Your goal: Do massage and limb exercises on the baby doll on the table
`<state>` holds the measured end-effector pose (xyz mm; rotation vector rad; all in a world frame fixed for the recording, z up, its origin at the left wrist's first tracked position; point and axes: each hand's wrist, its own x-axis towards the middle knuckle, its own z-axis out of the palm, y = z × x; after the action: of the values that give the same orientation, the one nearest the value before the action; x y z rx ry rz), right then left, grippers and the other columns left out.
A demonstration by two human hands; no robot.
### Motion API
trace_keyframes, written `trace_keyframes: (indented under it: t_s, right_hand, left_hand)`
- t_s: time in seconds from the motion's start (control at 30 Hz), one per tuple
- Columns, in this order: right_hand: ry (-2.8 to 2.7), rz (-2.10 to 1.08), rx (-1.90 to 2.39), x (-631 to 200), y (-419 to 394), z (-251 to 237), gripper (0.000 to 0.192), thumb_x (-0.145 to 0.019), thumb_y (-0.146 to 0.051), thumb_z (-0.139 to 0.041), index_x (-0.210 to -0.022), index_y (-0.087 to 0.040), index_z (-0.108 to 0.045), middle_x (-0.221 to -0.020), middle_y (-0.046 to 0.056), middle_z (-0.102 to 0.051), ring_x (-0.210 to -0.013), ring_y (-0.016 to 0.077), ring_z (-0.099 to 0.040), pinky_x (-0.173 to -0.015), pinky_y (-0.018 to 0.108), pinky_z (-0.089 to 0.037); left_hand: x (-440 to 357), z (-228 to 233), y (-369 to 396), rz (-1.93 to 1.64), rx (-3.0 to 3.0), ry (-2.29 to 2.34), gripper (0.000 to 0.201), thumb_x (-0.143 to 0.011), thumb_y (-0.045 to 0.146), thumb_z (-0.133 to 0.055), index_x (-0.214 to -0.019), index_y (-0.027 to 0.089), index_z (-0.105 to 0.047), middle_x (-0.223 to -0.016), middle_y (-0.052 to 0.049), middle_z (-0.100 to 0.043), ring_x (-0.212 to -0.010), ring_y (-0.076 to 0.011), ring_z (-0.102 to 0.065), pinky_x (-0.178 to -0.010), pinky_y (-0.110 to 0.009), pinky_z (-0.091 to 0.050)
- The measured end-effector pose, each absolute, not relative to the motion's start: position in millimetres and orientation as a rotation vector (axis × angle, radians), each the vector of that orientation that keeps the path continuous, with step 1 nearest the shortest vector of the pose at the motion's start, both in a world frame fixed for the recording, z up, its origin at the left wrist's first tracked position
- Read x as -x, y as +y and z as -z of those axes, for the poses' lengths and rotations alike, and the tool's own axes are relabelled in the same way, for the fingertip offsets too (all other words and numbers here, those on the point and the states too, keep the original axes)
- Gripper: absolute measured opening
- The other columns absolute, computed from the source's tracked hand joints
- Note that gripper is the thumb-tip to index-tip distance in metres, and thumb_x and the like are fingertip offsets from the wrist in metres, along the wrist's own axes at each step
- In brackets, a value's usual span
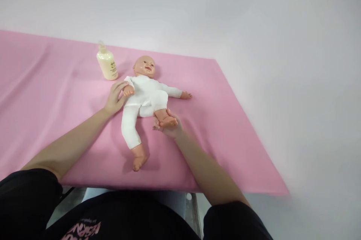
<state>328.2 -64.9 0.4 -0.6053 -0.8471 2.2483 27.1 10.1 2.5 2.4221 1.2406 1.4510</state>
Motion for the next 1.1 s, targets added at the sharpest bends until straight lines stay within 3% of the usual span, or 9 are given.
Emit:
trace_keyframes:
  t_s: [0.13,0.37,0.6,0.77,0.97,1.1]
  right_hand:
    - [-0.68,-2.213,0.764,-323,-66,-11,0.055,-0.1,-0.055,-0.028,-0.099,-0.016,-0.067,-0.069,0.001,-0.057,-0.057,0.0134,-0.049,-0.07,0.033,-0.054]
    - [-0.677,-2.155,0.83,-318,-63,-9,0.046,-0.101,-0.049,-0.042,-0.095,-0.013,-0.071,-0.062,0.002,-0.064,-0.054,0.0144,-0.058,-0.063,0.031,-0.054]
    - [-0.811,-2.118,0.851,-317,-64,-5,0.039,-0.097,-0.047,-0.052,-0.09,-0.013,-0.072,-0.065,0.003,-0.068,-0.055,0.0148,-0.062,-0.063,0.031,-0.058]
    - [-1.031,-2.24,0.604,-322,-70,0,0.042,-0.086,-0.054,-0.064,-0.095,-0.014,-0.071,-0.08,0.005,-0.073,-0.068,0.0169,-0.069,-0.07,0.033,-0.061]
    - [-1.373,-2.604,0.282,-327,-79,4,0.063,-0.068,-0.058,-0.08,-0.109,-0.012,-0.066,-0.094,0.014,-0.077,-0.091,0.0285,-0.076,-0.086,0.041,-0.06]
    - [-1.495,-2.648,0.216,-324,-81,-5,0.06,-0.07,-0.053,-0.081,-0.111,-0.011,-0.067,-0.097,0.016,-0.078,-0.099,0.0311,-0.075,-0.097,0.045,-0.056]
  left_hand:
    - [-29,-3,11,-1.289,-2.571,1.149,0.045,-0.101,0.045,-0.044,-0.136,0.022,-0.06,-0.137,-0.017,-0.06,-0.13,-0.0309,-0.053,-0.115,-0.053,-0.038]
    - [-32,-3,12,-1.129,-2.654,1.081,0.04,-0.102,0.035,-0.043,-0.135,0.025,-0.064,-0.139,-0.015,-0.061,-0.133,-0.031,-0.049,-0.116,-0.057,-0.036]
    - [-32,-4,11,-1.142,-2.619,1.095,0.04,-0.101,0.037,-0.045,-0.135,0.024,-0.063,-0.138,-0.015,-0.062,-0.132,-0.031,-0.051,-0.116,-0.056,-0.036]
    - [-27,3,17,-1.479,-2.322,1.171,0.048,-0.099,0.049,-0.052,-0.137,0.022,-0.057,-0.137,-0.016,-0.061,-0.131,-0.0306,-0.054,-0.116,-0.054,-0.039]
    - [-11,18,41,-1.801,-1.609,1.24,0.066,-0.092,0.071,-0.054,-0.139,0.026,-0.047,-0.142,-0.015,-0.056,-0.131,-0.0279,-0.058,-0.103,-0.044,-0.053]
    - [-1,28,56,-1.872,-1.239,1.241,0.057,-0.091,0.072,-0.054,-0.13,0.031,-0.047,-0.144,-0.012,-0.055,-0.126,-0.0241,-0.063,-0.093,-0.039,-0.06]
